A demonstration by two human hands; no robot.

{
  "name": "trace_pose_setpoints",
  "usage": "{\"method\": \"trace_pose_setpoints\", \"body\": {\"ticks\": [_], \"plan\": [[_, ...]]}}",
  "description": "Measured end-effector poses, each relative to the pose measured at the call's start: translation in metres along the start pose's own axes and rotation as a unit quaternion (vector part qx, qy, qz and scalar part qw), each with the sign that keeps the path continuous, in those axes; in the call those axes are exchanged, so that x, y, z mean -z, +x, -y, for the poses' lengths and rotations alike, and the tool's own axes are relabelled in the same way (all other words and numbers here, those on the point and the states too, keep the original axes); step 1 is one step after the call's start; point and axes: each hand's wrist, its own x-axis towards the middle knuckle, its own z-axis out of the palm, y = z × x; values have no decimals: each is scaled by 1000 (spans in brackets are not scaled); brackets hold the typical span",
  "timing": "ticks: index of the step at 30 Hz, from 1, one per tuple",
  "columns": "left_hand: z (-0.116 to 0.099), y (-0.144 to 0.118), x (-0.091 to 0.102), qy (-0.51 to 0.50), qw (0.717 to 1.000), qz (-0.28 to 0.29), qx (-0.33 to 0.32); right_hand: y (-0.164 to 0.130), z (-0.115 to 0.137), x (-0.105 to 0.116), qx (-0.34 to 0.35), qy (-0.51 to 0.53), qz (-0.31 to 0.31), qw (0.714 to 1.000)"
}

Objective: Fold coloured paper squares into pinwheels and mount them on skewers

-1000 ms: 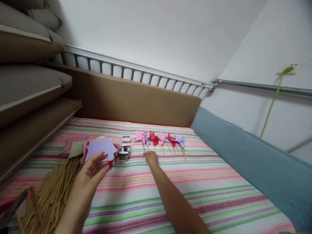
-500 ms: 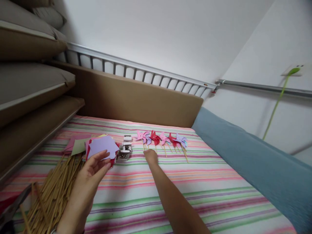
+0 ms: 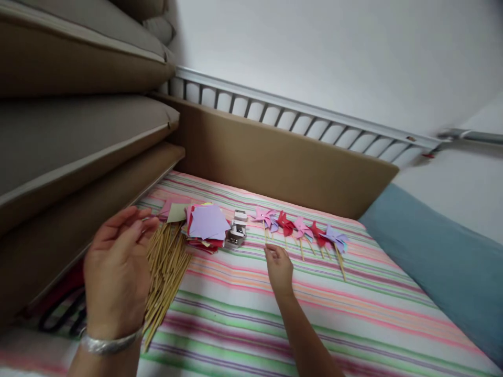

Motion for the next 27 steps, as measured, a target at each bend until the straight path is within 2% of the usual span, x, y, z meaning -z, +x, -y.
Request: {"method": "trace_pose_setpoints", "body": {"ticks": [4,7,9,14,21,24,27], "plan": [[-6,-1,5,-13,1000,20,14,-1,62,-11,168,42,87,981],[-4,0,6,-16,999,19,26,7,98,-30,305,6,175,936],[-4,2,7,-19,999,12,23,12,111,-44,346,-44,219,911],[-4,6,10,-14,999,12,28,16,119,-67,335,-101,266,898],[-3,5,11,-22,998,17,48,19,121,-70,332,-80,276,899],[-3,4,10,-27,998,15,54,21,120,-73,334,-56,266,903],[3,2,7,-9,996,23,92,24,119,-75,319,-35,216,922]]}}
